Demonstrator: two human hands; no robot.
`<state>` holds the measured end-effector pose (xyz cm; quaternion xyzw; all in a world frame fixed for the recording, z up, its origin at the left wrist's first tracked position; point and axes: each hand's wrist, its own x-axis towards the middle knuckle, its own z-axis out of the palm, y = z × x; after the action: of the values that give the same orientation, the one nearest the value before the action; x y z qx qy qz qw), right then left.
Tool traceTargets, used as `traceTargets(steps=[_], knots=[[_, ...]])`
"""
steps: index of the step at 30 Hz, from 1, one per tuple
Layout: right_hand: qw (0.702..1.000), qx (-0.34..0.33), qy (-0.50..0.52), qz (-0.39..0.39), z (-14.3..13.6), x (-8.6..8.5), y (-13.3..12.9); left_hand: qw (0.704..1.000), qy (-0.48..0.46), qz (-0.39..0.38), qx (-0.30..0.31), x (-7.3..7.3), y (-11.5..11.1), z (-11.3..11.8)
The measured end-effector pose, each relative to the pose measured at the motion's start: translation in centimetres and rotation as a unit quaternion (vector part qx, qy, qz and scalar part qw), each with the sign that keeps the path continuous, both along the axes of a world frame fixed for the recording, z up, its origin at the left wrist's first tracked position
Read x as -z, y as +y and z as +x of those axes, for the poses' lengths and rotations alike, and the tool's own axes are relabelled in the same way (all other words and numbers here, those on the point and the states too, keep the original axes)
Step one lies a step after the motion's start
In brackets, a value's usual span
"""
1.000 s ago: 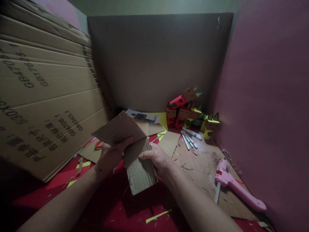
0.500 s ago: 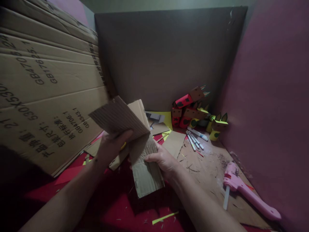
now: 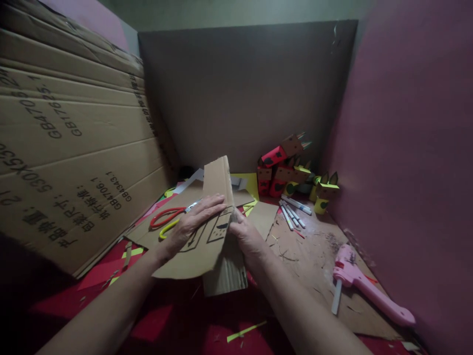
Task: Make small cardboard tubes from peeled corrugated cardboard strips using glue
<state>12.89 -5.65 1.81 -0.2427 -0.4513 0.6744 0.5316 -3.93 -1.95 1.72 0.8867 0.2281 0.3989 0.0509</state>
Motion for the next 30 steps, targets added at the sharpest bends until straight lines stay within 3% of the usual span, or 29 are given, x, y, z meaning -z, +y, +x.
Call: traceTargets(steps=[3, 7, 12, 15, 22, 30], knots=[[0.999, -0.009, 0.034, -0.004, -0.1, -0.4, 0.1, 1.000, 0.002, -0.014, 0.003, 0.1, -0.2, 0.0], [0.999, 0.039, 0.014, 0.001, 0.1, -0.4, 0.7, 0.999, 0.030, -0.005, 0.019, 0.4, 0.1, 0.1], [0.998, 0.059, 0.002, 0.019, -0.2, 0.3, 0.7, 0.998, 0.022, -0.021, -0.052, 0.5, 0.7, -0.2], [0.996, 0.079, -0.011, 0.030, -0.4, 0.6, 0.6, 0.997, 0.044, -0.039, -0.054, 0.6, 0.9, -0.3], [0.983, 0.118, -0.112, 0.086, 0.2, 0.5, 0.2, 0.998, -0.041, -0.038, -0.039, 2.4, 1.5, -0.7], [0.983, 0.113, -0.120, 0.085, 0.7, 0.9, 0.4, 0.993, -0.053, -0.096, -0.032, 2.3, 0.7, -0.6]])
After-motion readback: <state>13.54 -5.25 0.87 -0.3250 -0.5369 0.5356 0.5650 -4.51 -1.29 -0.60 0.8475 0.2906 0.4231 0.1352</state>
